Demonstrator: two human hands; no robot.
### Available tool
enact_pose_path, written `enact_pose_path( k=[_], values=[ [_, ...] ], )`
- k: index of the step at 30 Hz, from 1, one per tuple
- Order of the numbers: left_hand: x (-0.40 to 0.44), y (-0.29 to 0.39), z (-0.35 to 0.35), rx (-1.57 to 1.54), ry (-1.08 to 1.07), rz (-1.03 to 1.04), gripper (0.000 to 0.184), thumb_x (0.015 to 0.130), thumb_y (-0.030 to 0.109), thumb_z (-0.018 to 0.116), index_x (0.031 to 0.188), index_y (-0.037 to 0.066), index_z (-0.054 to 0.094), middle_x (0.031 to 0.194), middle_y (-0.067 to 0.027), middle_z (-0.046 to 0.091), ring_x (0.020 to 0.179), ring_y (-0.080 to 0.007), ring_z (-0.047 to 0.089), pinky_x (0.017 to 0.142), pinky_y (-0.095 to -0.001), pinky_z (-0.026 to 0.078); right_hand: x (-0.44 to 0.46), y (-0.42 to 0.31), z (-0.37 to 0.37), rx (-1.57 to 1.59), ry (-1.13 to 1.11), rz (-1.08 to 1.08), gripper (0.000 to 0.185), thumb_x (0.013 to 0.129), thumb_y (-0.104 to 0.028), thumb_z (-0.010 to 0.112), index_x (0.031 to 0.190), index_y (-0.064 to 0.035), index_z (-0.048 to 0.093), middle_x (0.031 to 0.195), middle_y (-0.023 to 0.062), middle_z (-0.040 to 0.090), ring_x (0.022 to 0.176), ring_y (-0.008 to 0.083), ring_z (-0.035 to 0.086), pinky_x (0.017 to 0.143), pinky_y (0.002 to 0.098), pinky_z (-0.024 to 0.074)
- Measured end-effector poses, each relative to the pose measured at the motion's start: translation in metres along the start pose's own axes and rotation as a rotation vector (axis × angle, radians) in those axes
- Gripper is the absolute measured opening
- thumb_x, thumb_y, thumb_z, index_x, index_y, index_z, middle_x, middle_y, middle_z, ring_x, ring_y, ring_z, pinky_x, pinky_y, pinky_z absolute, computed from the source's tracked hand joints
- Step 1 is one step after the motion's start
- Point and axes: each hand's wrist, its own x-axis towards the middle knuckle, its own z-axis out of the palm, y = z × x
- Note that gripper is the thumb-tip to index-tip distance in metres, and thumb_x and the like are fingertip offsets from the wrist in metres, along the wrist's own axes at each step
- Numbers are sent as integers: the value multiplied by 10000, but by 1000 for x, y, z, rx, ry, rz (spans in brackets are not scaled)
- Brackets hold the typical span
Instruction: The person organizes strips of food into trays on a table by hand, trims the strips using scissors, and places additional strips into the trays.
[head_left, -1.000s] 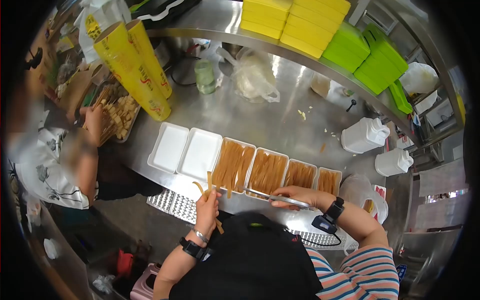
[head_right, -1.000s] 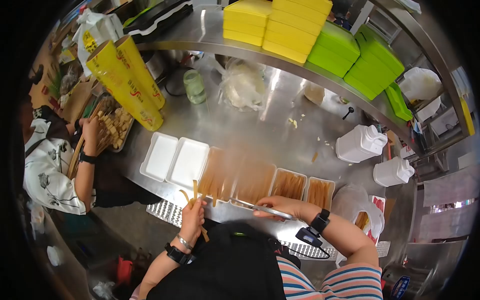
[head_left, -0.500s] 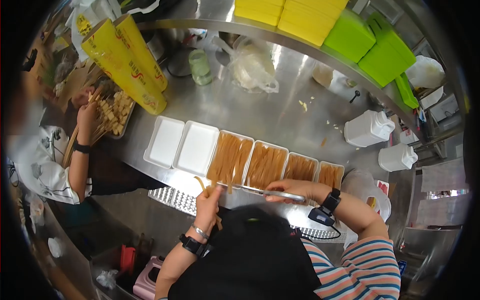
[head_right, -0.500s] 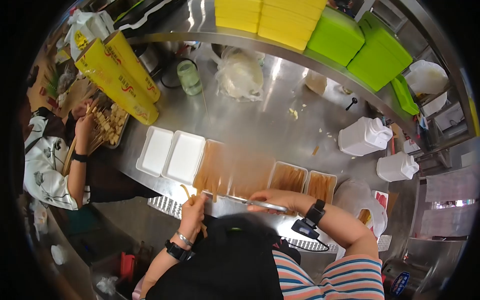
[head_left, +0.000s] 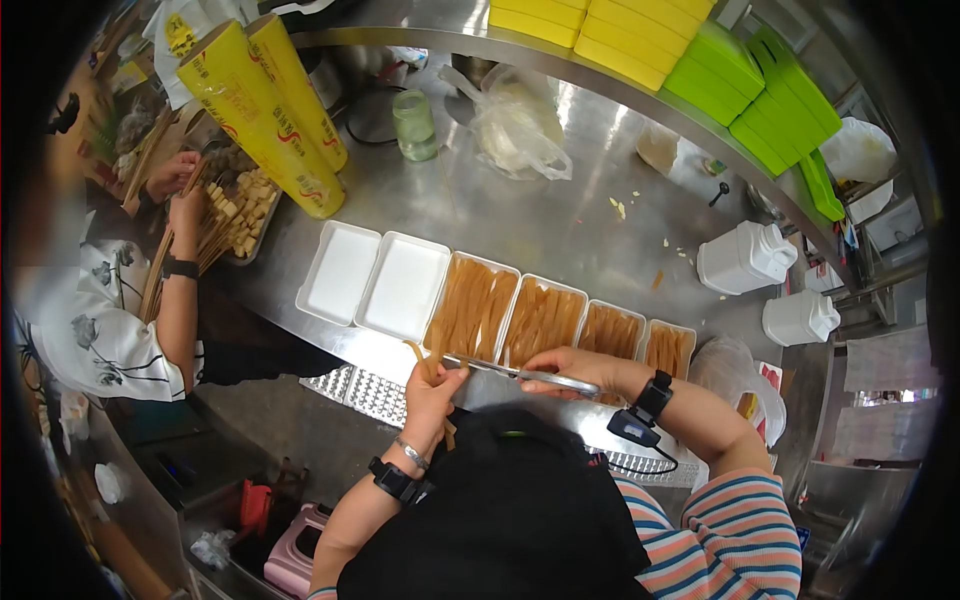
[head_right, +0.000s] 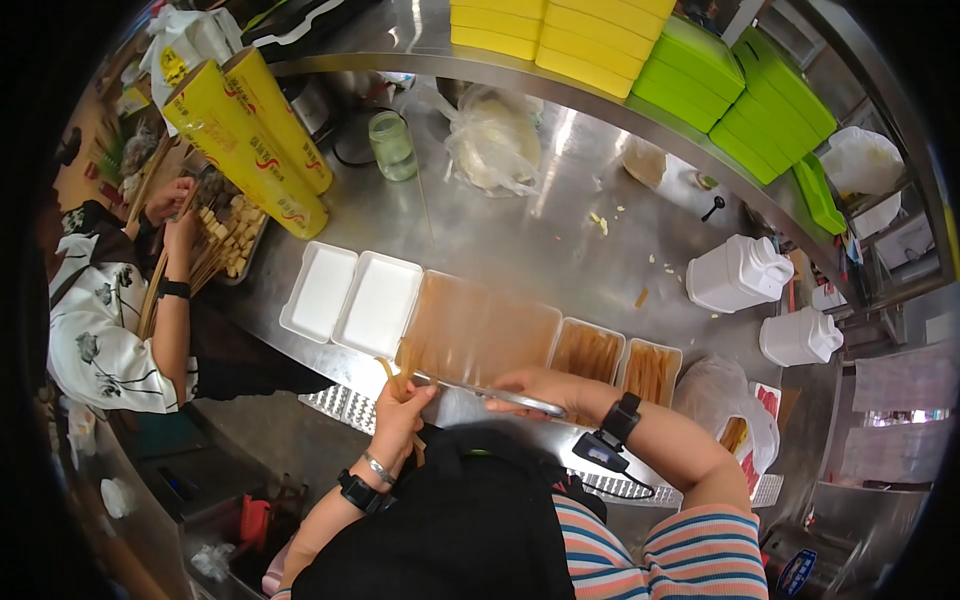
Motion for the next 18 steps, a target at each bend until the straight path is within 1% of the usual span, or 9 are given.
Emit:
enact_pose_path(
  k=[2, 4, 6, 9, 14, 16, 18],
  values=[
    [1, 0, -1, -21, 8, 3, 262, 795, 64, 686, 850, 108, 433, 765, -21, 612, 483, -15, 418, 353, -162, 267, 2, 2, 1, 18, 1, -4, 422, 824, -513, 615, 960, -114, 590, 600, -62, 418, 487, 47, 395, 438, 207, 303],
    [2, 2, -2, -40, 17, 10, 253, 796, 55, 680, 867, 104, 443, 774, -25, 618, 487, -16, 430, 353, -161, 270, 2, 4, 2, 70, -1, -11, 411, 838, -426, 644, 1099, -114, 590, 613, -85, 432, 481, 24, 356, 438, 190, 276],
    [0, 4, -4, -36, 56, 7, 232, 804, 39, 661, 915, 94, 466, 787, -35, 630, 494, -18, 443, 359, -158, 279, 2, 5, 3, 40, 6, -18, 417, 837, -432, 642, 1111, -121, 592, 605, -75, 428, 481, 30, 363, 440, 193, 285],
    [0, 4, -9, -57, 34, 17, 232, 808, 31, 649, 956, 84, 479, 778, -26, 618, 506, -21, 452, 364, -159, 288, 0, 2, 2, 20, 11, -16, 425, 838, -438, 638, 1126, -129, 596, 597, -67, 424, 479, 38, 365, 442, 196, 291],
    [0, 7, -13, -50, 44, 25, 211, 814, 31, 636, 956, 78, 486, 773, -7, 591, 533, -23, 460, 373, -158, 293, -5, -5, 3, -26, 31, -18, 444, 840, -463, 624, 1113, -114, 590, 609, -72, 424, 484, 37, 363, 441, 195, 280],
    [0, 8, -15, -45, 58, 24, 206, 816, 33, 633, 957, 76, 489, 772, -1, 583, 538, -23, 461, 376, -157, 294, -4, -5, 4, 96, 0, -2, 479, 829, -509, 613, 1070, -96, 582, 620, -71, 418, 494, 33, 372, 439, 191, 275],
    [1, 9, -15, -74, 84, 22, 199, 824, 48, 625, 980, 74, 504, 778, 0, 582, 541, -22, 456, 381, -156, 296, 0, -8, 7, 117, -3, 12, 461, 840, -486, 611, 1091, -102, 572, 629, -75, 418, 490, 26, 363, 436, 188, 273]
  ],
)
